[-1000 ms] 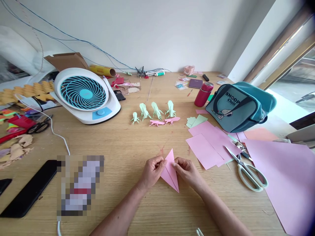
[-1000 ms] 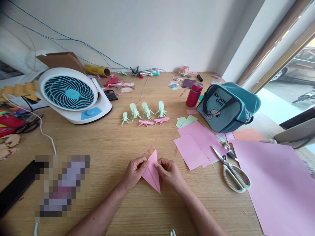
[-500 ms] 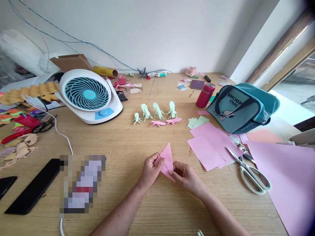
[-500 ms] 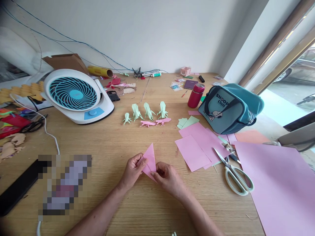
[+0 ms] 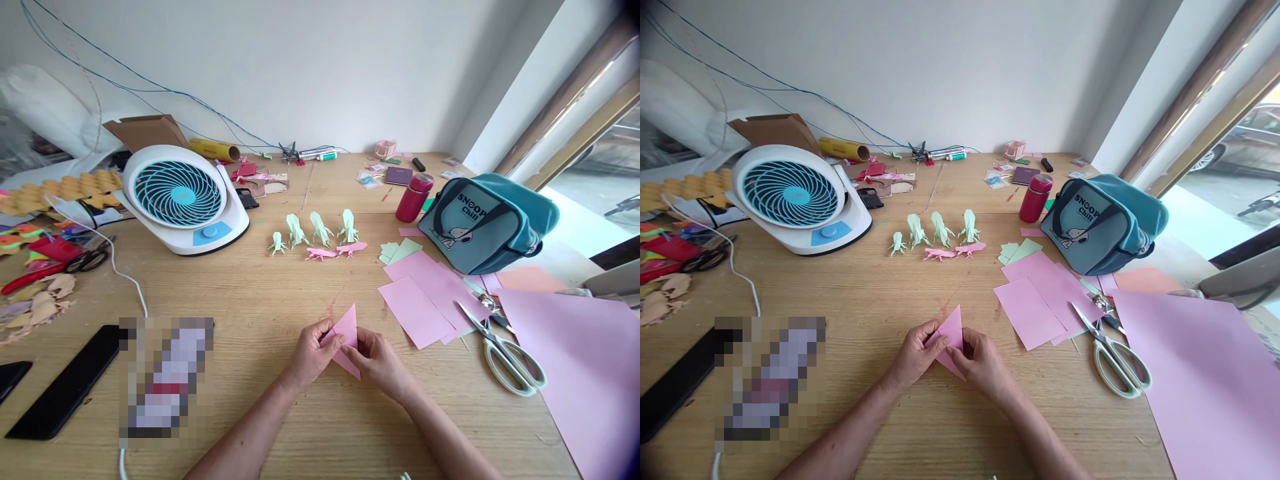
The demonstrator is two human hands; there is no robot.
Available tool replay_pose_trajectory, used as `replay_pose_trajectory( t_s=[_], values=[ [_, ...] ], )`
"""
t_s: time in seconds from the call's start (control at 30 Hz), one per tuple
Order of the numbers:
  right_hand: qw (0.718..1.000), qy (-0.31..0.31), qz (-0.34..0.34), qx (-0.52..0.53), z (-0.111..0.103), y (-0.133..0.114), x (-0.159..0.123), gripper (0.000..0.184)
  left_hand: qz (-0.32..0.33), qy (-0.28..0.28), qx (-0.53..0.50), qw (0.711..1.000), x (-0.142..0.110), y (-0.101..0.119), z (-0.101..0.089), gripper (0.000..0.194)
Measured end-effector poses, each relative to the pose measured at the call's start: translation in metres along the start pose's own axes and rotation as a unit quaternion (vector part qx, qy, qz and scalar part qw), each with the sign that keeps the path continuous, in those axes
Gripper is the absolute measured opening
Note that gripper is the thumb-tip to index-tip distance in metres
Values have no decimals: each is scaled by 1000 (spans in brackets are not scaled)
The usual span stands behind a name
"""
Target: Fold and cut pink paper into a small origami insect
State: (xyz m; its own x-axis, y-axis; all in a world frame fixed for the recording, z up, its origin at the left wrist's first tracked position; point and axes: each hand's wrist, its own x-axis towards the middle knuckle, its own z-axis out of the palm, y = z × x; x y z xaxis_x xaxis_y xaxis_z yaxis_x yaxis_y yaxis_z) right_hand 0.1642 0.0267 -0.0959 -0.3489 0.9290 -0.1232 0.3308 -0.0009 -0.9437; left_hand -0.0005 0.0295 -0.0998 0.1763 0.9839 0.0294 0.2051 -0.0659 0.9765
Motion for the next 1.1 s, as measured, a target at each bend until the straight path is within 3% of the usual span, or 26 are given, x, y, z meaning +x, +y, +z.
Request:
replay_pose_trajectory(
  t_s=[0.13,0.4,0.7,1.1],
  values=[
    [1000,-11,8,-1,-2,-1,0,31,4,8,-26,1000,1,-2,-3,31],
    [999,-31,1,40,-4,5,-1,35,-35,98,-129,986,4,-8,-9,42],
    [999,-48,-11,3,-5,11,-4,37,-51,148,-210,965,8,-8,-11,40],
    [995,-88,-48,-22,-11,23,-2,32,-43,144,-250,957,7,-9,-14,43]
  ],
)
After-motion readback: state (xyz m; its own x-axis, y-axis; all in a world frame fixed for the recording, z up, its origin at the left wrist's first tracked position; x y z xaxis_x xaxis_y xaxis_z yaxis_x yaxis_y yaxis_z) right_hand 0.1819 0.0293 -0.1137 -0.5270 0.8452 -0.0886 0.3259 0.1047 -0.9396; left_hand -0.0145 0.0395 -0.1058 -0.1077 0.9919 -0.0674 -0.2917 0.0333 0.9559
